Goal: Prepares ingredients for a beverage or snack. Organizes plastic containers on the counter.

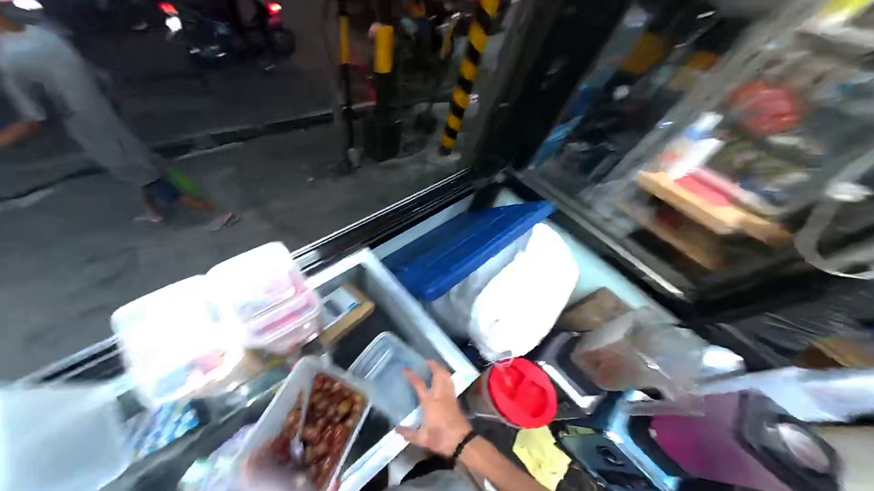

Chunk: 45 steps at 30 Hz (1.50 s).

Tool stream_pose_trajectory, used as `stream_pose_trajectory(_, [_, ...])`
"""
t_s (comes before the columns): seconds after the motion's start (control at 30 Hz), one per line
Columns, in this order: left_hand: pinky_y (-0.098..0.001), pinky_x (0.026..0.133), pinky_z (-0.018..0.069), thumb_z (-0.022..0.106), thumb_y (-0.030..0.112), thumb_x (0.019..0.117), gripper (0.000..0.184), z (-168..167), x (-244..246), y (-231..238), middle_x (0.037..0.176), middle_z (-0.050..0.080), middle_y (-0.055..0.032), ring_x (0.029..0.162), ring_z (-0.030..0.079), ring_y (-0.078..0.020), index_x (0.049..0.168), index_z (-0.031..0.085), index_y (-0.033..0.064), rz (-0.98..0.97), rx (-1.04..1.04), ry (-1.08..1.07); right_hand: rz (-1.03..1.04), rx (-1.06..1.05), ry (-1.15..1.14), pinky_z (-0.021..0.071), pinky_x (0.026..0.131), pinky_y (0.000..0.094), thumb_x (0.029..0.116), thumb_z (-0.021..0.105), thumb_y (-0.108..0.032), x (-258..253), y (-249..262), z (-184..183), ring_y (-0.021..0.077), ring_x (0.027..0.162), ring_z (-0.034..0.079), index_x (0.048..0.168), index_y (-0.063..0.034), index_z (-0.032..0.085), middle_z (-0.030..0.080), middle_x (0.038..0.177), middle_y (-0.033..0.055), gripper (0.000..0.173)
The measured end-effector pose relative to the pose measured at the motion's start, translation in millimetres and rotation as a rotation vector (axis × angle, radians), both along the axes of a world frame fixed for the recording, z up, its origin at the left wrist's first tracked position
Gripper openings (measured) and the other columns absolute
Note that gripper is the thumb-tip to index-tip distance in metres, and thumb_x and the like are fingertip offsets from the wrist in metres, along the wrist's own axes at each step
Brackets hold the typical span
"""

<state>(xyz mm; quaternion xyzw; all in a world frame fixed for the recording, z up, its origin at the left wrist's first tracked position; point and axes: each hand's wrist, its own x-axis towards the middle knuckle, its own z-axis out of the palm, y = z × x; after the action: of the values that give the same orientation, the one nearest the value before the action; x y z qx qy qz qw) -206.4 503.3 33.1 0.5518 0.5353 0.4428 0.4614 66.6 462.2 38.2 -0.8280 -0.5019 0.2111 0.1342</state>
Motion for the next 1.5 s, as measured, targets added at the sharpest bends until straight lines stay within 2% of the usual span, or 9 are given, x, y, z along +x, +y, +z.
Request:
stream_pose_trajectory(0.03, [-0.0323, 0.108, 0.048, 0.1, 0.037, 0.0507, 0.129, 25.4, 3.9, 1.4, 0.135, 0.06, -0.0145, 0.123, 0.058, -0.0095, 0.146, 0.03, -0.0137, -0.004, -0.141, 0.026, 0.013, 0.028, -0.016, 0.0305, 0.121, 0.0579, 0.0527, 0.089, -0.063, 0.1, -5.9, 1.3, 0.0468, 0.15, 0.027, 0.151, -0.0253, 0.051, 0.03, 0.161, 0.0295, 0.112])
stream_pose_trajectory(0.1, [-0.0359, 0.104, 0.0531, 0.099, 0.043, 0.0514, 0.132, -1.7, -4.2, 5.7, 0.133, 0.06, -0.0219, 0.122, 0.061, -0.0169, 0.145, 0.029, -0.0161, 0.022, 0.065, -0.035, 0.164, 0.131, -0.105, 0.0337, 0.116, 0.0657, 0.0528, 0.09, -0.058, 8.4, -12.6, 12.2, 0.0525, 0.145, 0.033, 0.146, -0.0238, 0.056, 0.035, 0.157, 0.033, 0.105])
stream_pose_trajectory(0.23, [-0.037, 0.118, 0.0404, 0.099, 0.046, 0.0484, 0.15, -20.3, -23.7, 20.1, 0.15, 0.043, -0.0299, 0.141, 0.046, -0.0252, 0.153, 0.01, -0.0152, -0.073, 0.129, 0.05, 0.688, 0.461, -0.204, 0.0409, 0.097, 0.078, 0.0556, 0.09, -0.04, 50.8, -1.4, 73.9, 0.0622, 0.13, 0.046, 0.131, -0.0305, 0.066, 0.053, 0.141, 0.0334, 0.079])
stream_pose_trajectory(0.37, [-0.0382, 0.121, 0.0365, 0.097, 0.051, 0.0468, 0.15, -17.1, -36.3, 41.9, 0.152, 0.04, -0.0315, 0.144, 0.042, -0.0285, 0.152, 0.015, -0.0161, -0.187, 0.183, 0.106, 1.138, 0.505, -0.17, 0.0374, 0.103, 0.0756, 0.0721, 0.078, -0.053, 66.9, 51.9, 153.6, 0.0577, 0.135, 0.042, 0.142, -0.0445, 0.049, 0.048, 0.147, 0.0272, 0.076])
stream_pose_trajectory(0.57, [-0.0381, 0.121, 0.0378, 0.099, 0.044, 0.0496, 0.144, -22.9, -44.2, 56.2, 0.156, 0.039, -0.0255, 0.145, 0.042, -0.0262, 0.156, 0.018, -0.0085, -0.276, 0.219, -0.014, 1.514, 0.497, -0.065, 0.0442, 0.107, 0.0577, 0.0746, 0.07, -0.06, 9.7, 133.9, 208.0, 0.0439, 0.136, 0.045, 0.145, -0.0427, 0.047, 0.045, 0.147, 0.0251, 0.076])
stream_pose_trajectory(0.9, [-0.0384, 0.116, 0.0434, 0.101, 0.032, 0.0478, 0.136, -18.3, -42.9, 47.5, 0.155, 0.043, -0.0221, 0.139, 0.049, -0.0247, 0.157, 0.027, -0.003, -0.207, 0.24, -0.042, 1.622, 0.514, 0.279, 0.045, 0.109, 0.0495, 0.0615, 0.085, -0.054, -127.0, 159.6, 126.4, 0.0384, 0.134, 0.047, 0.14, -0.0183, 0.048, 0.045, 0.146, 0.0258, 0.094])
stream_pose_trajectory(1.1, [-0.0426, 0.114, 0.0466, 0.101, 0.017, 0.0481, 0.132, 2.2, -48.2, 40.3, 0.152, 0.046, -0.0222, 0.136, 0.053, -0.0276, 0.157, 0.029, -0.0003, -0.206, 0.207, -0.004, 1.577, 0.599, 0.305, 0.0448, 0.111, 0.045, 0.0652, 0.077, -0.067, -131.0, 154.3, 118.2, 0.0327, 0.136, 0.048, 0.138, -0.0186, 0.047, 0.048, 0.144, 0.0208, 0.093])
stream_pose_trajectory(1.33, [-0.0375, 0.117, 0.0432, 0.102, 0.021, 0.0461, 0.134, 5.5, -57.4, 41.5, 0.153, 0.046, -0.0221, 0.138, 0.051, -0.0237, 0.155, 0.029, -0.0055, -0.182, 0.274, -0.014, 1.598, 0.581, 0.468, 0.0473, 0.111, 0.0441, 0.0591, 0.084, -0.061, -140.5, 170.2, 140.8, 0.0292, 0.139, 0.047, 0.135, -0.0184, 0.045, 0.047, 0.148, 0.0171, 0.095])
stream_pose_trajectory(1.5, [-0.0339, 0.119, 0.0404, 0.102, 0.026, 0.0459, 0.139, -4.5, -53.8, 42.5, 0.155, 0.043, -0.02, 0.142, 0.047, -0.0187, 0.156, 0.023, -0.0061, -0.213, 0.233, -0.069, 1.559, 0.48, 0.379, 0.0414, 0.115, 0.0529, 0.0592, 0.086, -0.056, -118.2, 159.6, 129.1, 0.0399, 0.141, 0.044, 0.131, -0.011, 0.053, 0.048, 0.149, 0.0251, 0.091])
